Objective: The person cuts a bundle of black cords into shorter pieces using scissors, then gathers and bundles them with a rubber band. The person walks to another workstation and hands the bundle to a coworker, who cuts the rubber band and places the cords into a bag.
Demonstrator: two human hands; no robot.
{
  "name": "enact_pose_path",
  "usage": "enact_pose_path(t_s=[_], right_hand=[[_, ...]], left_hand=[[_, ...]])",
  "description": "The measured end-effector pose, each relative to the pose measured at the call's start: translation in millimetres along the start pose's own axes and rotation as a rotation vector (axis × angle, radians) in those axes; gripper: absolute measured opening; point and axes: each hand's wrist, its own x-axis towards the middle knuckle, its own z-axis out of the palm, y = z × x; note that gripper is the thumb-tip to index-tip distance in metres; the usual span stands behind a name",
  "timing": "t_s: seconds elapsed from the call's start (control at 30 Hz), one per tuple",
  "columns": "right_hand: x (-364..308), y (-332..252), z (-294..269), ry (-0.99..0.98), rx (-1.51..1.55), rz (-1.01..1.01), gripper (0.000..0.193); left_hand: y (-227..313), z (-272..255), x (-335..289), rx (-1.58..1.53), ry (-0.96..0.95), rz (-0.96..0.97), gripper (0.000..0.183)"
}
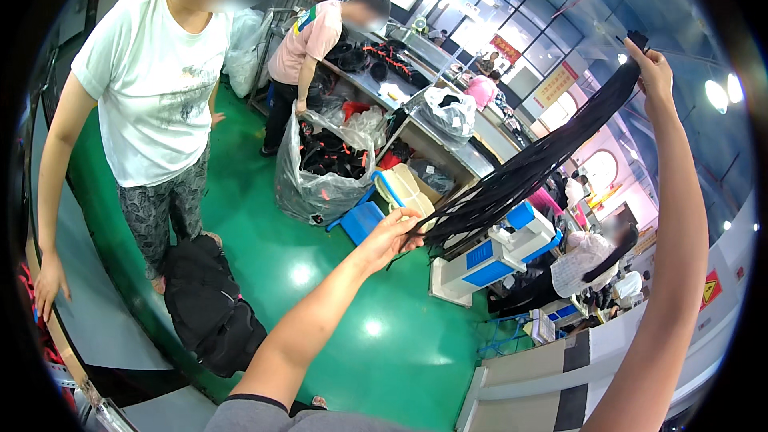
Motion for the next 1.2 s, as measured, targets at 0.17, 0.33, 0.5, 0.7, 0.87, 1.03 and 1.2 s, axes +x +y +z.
enact_pose_path(t_s=[0.17, 0.33, 0.5, 0.7, 0.87, 1.03, 1.2], right_hand=[[-1.4, -12.1, -15.6, -0.035, -0.056, -0.038, 0.038], [5.9, -19.6, -27.4, -0.024, -0.123, -0.043, 0.039], [0.5, -32.6, -31.3, -0.023, -0.127, -0.087, 0.04], [3.9, -40.4, -30.1, -0.019, -0.162, -0.107, 0.04], [10.0, -40.7, -30.9, -0.008, -0.191, -0.116, 0.04], [12.2, -49.3, -32.2, 0.009, -0.217, -0.122, 0.04], [6.7, -48.3, -30.5, -0.002, -0.184, -0.147, 0.041]], left_hand=[[0.8, 25.8, 1.2, 0.132, -0.063, 0.081, 0.048], [-19.0, 44.5, 17.0, 0.568, 0.017, 0.378, 0.055], [-22.8, 56.7, 15.9, 0.71, 0.151, 0.413, 0.052], [-22.2, 54.5, 8.4, 0.937, 0.237, 0.725, 0.049], [-24.8, 52.5, -1.4, 0.882, 0.308, 0.8, 0.029], [-20.4, 50.2, -4.2, 0.75, 0.192, 0.826, 0.013], [-13.0, 55.1, -4.6, 0.812, 0.142, 0.844, 0.017]])
